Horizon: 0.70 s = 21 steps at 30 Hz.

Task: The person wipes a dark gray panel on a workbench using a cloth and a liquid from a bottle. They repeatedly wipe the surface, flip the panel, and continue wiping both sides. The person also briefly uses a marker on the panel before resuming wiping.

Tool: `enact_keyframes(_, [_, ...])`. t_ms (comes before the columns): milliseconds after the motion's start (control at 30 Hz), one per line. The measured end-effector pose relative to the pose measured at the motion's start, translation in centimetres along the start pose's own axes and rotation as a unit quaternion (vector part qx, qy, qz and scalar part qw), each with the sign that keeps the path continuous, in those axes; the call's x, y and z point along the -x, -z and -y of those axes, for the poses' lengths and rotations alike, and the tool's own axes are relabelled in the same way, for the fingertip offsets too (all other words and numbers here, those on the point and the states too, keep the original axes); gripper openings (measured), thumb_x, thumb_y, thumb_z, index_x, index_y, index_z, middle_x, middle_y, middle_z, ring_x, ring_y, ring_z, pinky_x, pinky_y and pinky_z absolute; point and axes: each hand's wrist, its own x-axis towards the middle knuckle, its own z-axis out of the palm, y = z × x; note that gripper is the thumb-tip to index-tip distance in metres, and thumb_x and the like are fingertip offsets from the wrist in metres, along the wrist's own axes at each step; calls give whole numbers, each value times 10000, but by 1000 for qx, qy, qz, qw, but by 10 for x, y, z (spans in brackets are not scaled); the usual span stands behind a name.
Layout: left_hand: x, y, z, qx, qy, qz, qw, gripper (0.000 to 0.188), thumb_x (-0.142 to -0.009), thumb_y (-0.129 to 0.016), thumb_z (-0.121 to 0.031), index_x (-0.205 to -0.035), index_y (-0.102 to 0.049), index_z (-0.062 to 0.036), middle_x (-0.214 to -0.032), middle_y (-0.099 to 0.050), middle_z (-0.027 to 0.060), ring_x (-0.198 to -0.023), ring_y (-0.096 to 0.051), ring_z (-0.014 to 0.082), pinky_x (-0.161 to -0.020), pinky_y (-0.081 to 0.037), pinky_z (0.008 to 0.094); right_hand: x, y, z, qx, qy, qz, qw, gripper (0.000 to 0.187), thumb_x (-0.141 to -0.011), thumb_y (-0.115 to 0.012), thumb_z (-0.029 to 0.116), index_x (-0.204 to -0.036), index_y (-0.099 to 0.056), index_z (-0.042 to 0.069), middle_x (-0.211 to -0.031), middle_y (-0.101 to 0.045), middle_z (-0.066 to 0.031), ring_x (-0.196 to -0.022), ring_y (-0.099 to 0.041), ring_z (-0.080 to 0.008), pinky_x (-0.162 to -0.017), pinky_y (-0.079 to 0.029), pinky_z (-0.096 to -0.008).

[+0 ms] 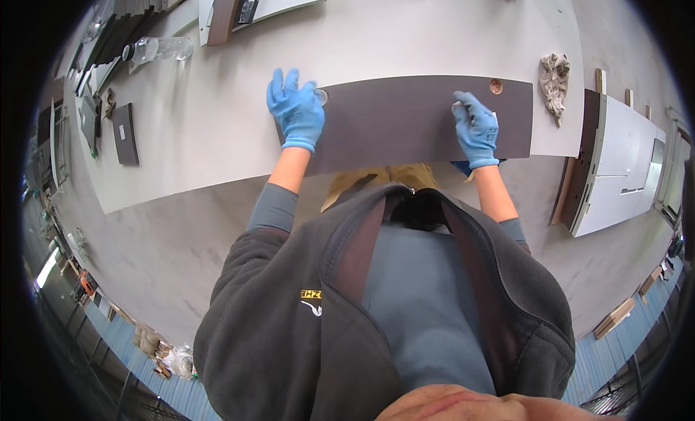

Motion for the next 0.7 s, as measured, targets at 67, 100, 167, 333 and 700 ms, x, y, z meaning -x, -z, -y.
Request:
enact_keyframes(67, [-3,0,1,-26,-17,-7,999,151,-773,-803,-181,-924,-805,-171,-1454,-605,119,-1467,-396,420,-1168,-331,553,-9,8,-28,15,47,-39,998,183,-970,-727,39,-1148,-766,61,-1026,-786,-110,-861,-759,-176,-750,-597,-300])
enact_keyframes(100, [-5,-1,1,-39,-18,-5,999,156,-771,-803,-179,-927,-802,-164,-1461,-601,126,-1473,-393,422,-1162,-341,553,-15,12,-42,48,60,-40,996,201,-947,-730,35,-1144,-768,53,-1070,-787,-108,-938,-753,-204,-811,-594,-326])
enact_keyframes(167, [-3,-7,-5,-16,-11,-24,1000,111,-779,-768,-155,-884,-767,-120,-1477,-591,156,-1458,-411,437,-1138,-374,571,-28,20,-65,114,84,-39,989,238,-900,-735,28,-1135,-772,37,-1159,-789,-106,-1093,-741,-259,-933,-589,-378])
enact_keyframes(333, [1,-22,-6,-33,-33,-2,999,109,-806,-751,-136,-912,-732,-121,-1530,-571,152,-1431,-470,454,-1128,-385,566,-54,29,-91,162,86,-55,981,244,-922,-681,107,-1142,-782,74,-1244,-770,-107,-1190,-711,-344,-981,-566,-432])
enact_keyframes(700, [23,-42,12,39,251,41,966,967,-792,-861,-454,-1591,-443,-107,-1698,-254,301,-1571,-192,528,-1270,-181,612,-71,38,-105,204,94,-34,974,192,-887,-737,206,-1065,-747,136,-1325,-725,-103,-1228,-664,-407,-1007,-548,-490])
